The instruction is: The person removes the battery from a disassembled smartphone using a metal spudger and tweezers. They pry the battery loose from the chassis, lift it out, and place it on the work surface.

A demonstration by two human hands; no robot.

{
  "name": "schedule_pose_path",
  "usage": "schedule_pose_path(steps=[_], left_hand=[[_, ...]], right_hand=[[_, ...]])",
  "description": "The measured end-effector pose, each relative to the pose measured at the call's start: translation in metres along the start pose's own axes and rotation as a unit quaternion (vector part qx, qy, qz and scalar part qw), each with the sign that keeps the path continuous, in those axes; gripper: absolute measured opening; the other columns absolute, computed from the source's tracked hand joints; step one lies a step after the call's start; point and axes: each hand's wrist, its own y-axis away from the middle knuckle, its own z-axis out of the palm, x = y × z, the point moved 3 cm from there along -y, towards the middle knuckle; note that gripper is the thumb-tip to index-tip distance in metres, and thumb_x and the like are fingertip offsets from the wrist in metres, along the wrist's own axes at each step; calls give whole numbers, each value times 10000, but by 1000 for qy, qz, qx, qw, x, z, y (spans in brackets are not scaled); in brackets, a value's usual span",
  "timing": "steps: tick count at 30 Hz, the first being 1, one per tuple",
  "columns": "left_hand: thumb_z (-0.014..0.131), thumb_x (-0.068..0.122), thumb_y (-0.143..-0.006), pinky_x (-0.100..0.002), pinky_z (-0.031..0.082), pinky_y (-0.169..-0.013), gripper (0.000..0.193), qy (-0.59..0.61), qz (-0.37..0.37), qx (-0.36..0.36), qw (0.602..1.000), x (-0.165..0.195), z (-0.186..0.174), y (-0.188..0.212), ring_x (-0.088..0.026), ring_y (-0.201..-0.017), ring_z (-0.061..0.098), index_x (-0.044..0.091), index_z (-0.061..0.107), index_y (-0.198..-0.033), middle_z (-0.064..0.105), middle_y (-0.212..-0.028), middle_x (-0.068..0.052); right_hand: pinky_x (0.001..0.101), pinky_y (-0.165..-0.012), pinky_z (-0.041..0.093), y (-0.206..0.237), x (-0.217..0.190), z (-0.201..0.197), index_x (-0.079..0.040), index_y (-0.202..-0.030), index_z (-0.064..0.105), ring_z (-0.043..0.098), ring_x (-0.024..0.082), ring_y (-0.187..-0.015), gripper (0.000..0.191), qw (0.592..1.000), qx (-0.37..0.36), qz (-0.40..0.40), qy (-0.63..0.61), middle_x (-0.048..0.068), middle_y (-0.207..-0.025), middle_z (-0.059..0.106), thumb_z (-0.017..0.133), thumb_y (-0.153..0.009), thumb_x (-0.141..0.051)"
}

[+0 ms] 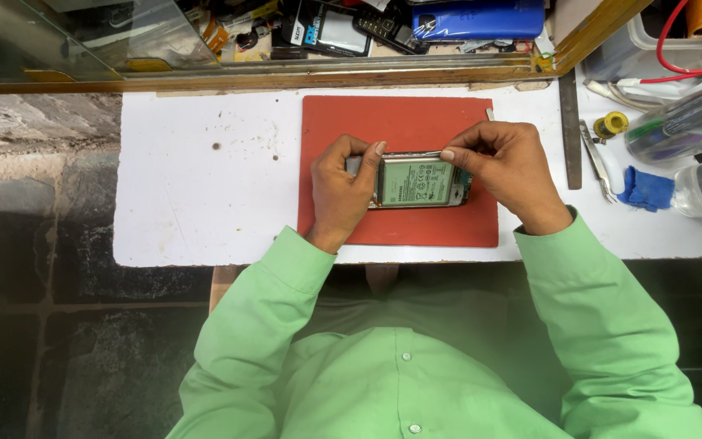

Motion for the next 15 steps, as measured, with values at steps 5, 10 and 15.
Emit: schedule_pose_path(steps=[5,10,15], left_hand=[[749,170,-973,-261,464,-538,240,-2,8,10,1000,2,0,1,-93,-606,590,30,648,-807,673,-712,-36],[755,157,-975,-267,461,-560,231,-13,43,17,999,5,-1,3,-103,-631,595,26,649,-819,675,-735,-45],[752,164,-976,-271,466,-570,224,-9,37,21,999,6,-2,3,-104,-639,599,21,662,-829,681,-738,-46]], right_hand=[[225,-649,533,-3,1,0,16,-939,761,650,75,-711,109,999,-9,14,-41,57,-808,741,802,-885,-69],[231,-675,553,-11,2,-4,35,-923,746,673,89,-723,98,991,-61,44,-109,67,-812,747,787,-872,-38],[255,-699,557,-16,3,-6,35,-910,739,677,106,-733,91,990,-72,56,-107,79,-822,749,785,-863,-28]])
